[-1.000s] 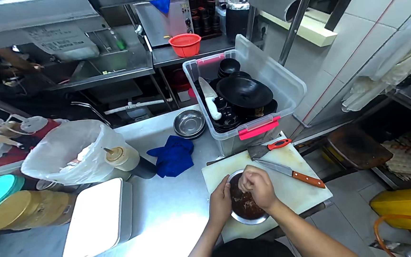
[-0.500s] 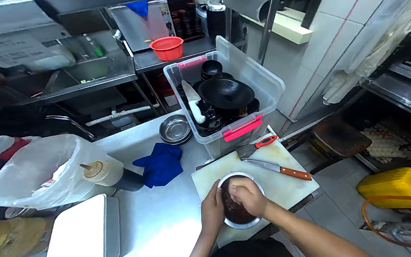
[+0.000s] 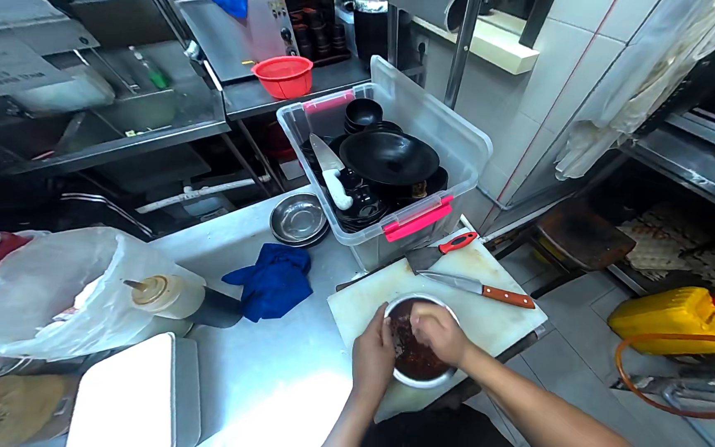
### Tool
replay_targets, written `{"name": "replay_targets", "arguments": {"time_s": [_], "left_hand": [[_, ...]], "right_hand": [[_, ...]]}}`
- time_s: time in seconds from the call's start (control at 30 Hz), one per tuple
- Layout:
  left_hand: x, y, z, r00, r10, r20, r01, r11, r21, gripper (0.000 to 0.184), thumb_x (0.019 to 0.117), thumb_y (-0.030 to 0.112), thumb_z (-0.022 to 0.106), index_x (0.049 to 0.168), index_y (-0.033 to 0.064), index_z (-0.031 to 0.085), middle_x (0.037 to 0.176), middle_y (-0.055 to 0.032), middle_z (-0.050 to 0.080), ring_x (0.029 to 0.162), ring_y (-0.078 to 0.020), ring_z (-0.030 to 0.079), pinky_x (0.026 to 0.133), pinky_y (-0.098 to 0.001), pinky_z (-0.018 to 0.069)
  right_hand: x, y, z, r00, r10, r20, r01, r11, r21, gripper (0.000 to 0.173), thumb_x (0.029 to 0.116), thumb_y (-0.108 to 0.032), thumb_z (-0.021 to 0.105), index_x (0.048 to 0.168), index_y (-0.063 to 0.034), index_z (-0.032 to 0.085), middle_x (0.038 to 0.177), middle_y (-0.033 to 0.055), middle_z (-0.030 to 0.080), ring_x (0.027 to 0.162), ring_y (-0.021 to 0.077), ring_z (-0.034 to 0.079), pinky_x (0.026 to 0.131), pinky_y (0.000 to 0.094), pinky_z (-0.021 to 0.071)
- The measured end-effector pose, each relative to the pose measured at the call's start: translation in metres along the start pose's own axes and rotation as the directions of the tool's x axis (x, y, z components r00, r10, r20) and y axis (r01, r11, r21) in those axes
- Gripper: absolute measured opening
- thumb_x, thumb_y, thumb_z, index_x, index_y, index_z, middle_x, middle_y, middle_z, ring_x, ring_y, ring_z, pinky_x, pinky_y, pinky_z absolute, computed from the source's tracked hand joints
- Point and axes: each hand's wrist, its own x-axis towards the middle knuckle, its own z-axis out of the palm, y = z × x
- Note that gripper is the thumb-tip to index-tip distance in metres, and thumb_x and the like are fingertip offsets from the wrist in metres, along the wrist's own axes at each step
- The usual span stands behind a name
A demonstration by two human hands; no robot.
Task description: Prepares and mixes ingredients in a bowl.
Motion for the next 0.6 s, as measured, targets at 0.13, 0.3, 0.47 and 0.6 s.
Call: {"name": "replay_targets", "arguments": {"time_s": [0.13,0.3,0.47,0.6], "left_hand": [[0.005,-0.003,-0.002,0.998,-0.057,0.012,0.057,0.998,-0.002,0.041,0.1106,0.028,0.042,0.146,0.0169,0.058,0.115,-0.0091,0.075,0.103,-0.0216,0.073,0.096,-0.0471,0.0564],[0.002,0.008,0.000,0.999,-0.027,0.037,0.025,0.998,0.051,0.041,0.1103,0.028,0.042,0.147,0.0176,0.058,0.105,-0.0101,0.076,0.092,-0.0243,0.074,0.088,-0.0488,0.0582],[-0.001,0.010,0.002,0.998,-0.052,0.017,0.051,0.997,0.055,0.041,0.1102,0.028,0.042,0.147,0.0182,0.058,0.104,-0.0092,0.076,0.089,-0.0228,0.074,0.086,-0.0470,0.0588],[-0.002,0.011,0.002,0.997,-0.074,0.031,0.072,0.996,0.056,0.041,0.1102,0.029,0.042,0.148,0.0196,0.057,0.105,-0.0086,0.076,0.091,-0.0223,0.074,0.087,-0.0464,0.0584]], "right_hand": [[-0.007,-0.022,-0.018,0.986,-0.052,-0.158,0.063,0.996,0.069,0.036,0.1031,-0.030,0.040,0.070,-0.0188,0.051,0.057,-0.0087,0.043,0.050,0.0047,0.043,0.052,0.0267,0.0410],[-0.008,0.001,-0.006,0.988,0.019,-0.152,-0.011,0.998,0.055,0.034,0.1018,-0.026,0.039,0.072,-0.0154,0.054,0.058,-0.0075,0.044,0.051,0.0058,0.044,0.052,0.0283,0.0417],[-0.014,0.001,-0.013,0.954,-0.120,-0.273,0.120,0.993,-0.018,0.038,0.1035,-0.030,0.040,0.071,-0.0162,0.054,0.059,-0.0065,0.048,0.053,0.0063,0.049,0.054,0.0284,0.0456],[-0.003,-0.005,-0.007,0.977,0.010,-0.212,0.006,0.997,0.076,0.035,0.1014,-0.026,0.038,0.072,-0.0155,0.053,0.055,-0.0067,0.042,0.048,0.0076,0.044,0.051,0.0301,0.0419]]}}
